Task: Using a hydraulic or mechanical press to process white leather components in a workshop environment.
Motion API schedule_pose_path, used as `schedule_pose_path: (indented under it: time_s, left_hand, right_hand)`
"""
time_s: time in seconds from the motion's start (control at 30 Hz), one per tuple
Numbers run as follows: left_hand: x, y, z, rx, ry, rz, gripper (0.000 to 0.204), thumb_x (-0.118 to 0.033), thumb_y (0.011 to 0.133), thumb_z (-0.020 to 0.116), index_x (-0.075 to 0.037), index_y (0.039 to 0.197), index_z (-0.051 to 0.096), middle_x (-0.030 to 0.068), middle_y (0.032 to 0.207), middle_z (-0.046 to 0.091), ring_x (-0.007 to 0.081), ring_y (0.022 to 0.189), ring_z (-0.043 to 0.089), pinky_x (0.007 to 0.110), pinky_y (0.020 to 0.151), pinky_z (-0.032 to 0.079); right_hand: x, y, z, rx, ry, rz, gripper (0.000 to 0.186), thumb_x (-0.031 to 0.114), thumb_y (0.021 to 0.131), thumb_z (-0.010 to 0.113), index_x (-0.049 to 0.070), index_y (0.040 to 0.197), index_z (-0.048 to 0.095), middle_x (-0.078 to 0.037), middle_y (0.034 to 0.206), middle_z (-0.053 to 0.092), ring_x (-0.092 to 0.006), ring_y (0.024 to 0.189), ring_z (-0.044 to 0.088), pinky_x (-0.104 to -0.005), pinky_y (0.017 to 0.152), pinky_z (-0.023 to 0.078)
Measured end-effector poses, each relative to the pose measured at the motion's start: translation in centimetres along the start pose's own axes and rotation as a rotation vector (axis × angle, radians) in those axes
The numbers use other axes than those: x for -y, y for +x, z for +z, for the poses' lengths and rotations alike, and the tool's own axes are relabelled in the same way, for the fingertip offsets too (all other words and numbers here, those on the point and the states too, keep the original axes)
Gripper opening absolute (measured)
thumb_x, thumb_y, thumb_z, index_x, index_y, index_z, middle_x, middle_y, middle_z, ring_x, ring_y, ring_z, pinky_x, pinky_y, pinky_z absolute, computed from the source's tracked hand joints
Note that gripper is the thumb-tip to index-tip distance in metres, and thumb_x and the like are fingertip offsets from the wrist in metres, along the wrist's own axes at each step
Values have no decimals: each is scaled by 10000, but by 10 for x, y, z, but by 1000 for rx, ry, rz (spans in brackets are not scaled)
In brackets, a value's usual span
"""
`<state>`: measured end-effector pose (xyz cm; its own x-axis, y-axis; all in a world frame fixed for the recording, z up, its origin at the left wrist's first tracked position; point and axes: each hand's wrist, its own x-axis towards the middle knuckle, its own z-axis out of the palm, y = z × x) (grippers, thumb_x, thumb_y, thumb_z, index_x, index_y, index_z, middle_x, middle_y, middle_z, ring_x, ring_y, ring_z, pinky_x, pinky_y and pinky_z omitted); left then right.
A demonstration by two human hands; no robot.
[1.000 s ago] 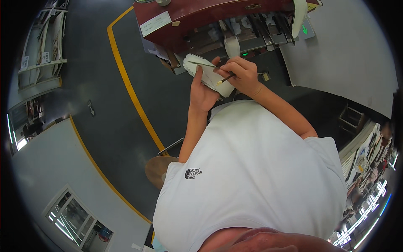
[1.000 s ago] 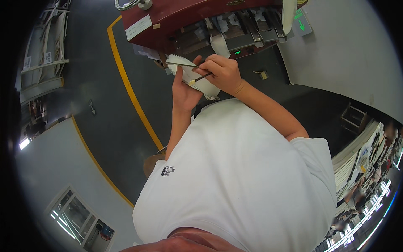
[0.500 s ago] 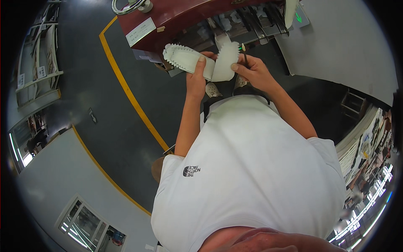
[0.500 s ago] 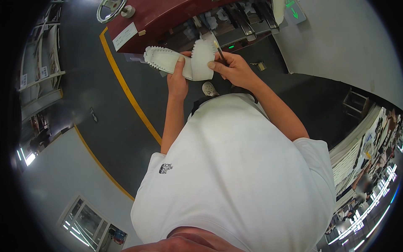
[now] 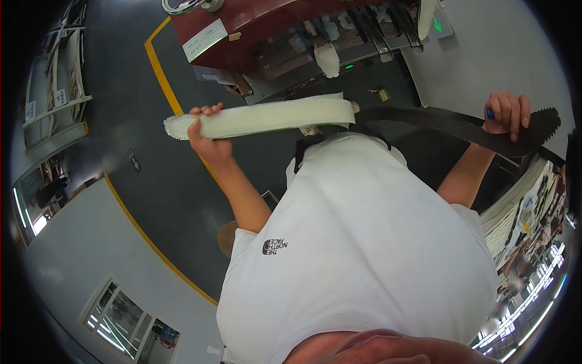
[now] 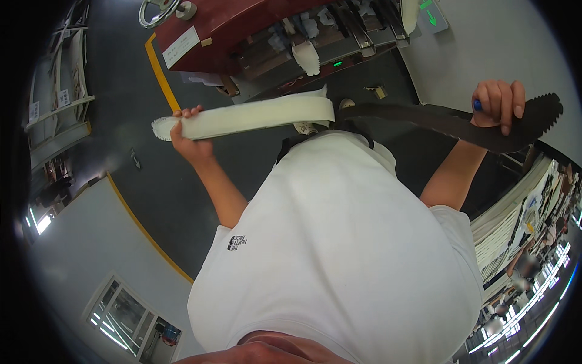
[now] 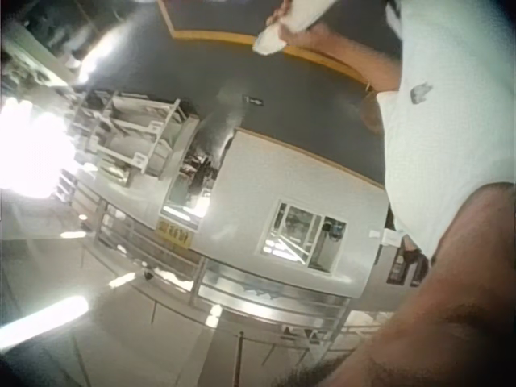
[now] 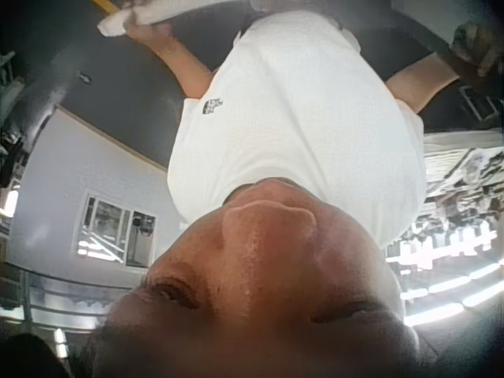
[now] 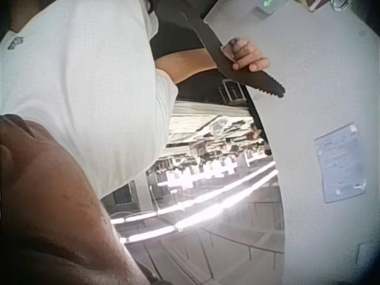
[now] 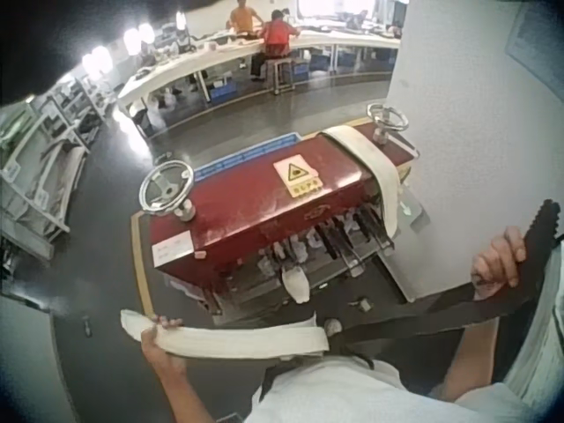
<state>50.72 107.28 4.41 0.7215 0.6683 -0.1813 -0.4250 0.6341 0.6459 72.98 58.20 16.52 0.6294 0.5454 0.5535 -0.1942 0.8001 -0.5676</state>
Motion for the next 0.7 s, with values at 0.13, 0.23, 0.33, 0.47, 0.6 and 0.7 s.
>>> schedule_pose_path:
  time_s: [0.13,0.23,0.33,0.47,0.6,0.7]
  left_hand:
    - [-41,1,-44,369,-75,-167,216,-164,792,477,-42,971,474,116,799,537,283,811,562,473,912,418]
    - [-50,-14,-38,442,-34,-321,221,-159,782,497,-34,964,476,129,800,538,297,786,578,496,873,448]
    - [-20,-32,6,511,166,-546,287,-116,750,548,-8,1006,478,180,905,581,337,884,597,521,852,462]
    - [58,-41,50,475,401,-580,367,-2,756,525,35,1118,482,220,1065,588,311,939,599,438,871,471]
    - [127,-20,77,321,624,-560,285,-93,817,555,45,1066,539,171,974,631,212,828,619,322,750,495]
    - [149,-8,93,214,694,-617,264,-186,844,584,35,988,593,131,877,651,174,732,622,295,673,494]
  right_hand:
    - [18,-2,-2,-37,-31,11,138,118,898,508,112,761,516,23,467,554,-41,339,374,-159,374,262]
    - [4,-3,8,-69,-131,77,118,145,897,512,98,791,532,23,478,538,-46,384,433,-166,386,307]
    - [-44,-18,17,-414,-642,425,174,210,841,574,49,907,581,-10,686,584,-57,558,542,-199,444,382]
    - [-152,3,19,-557,-533,1018,188,221,816,583,61,915,583,39,775,548,-47,684,508,-223,600,407]
    - [-219,0,-8,-690,-621,1024,192,225,847,564,36,873,594,3,746,567,-70,651,515,-236,577,401]
    - [-237,5,-10,-754,-707,1015,234,239,846,565,14,886,613,-27,741,587,-92,638,527,-257,569,407]
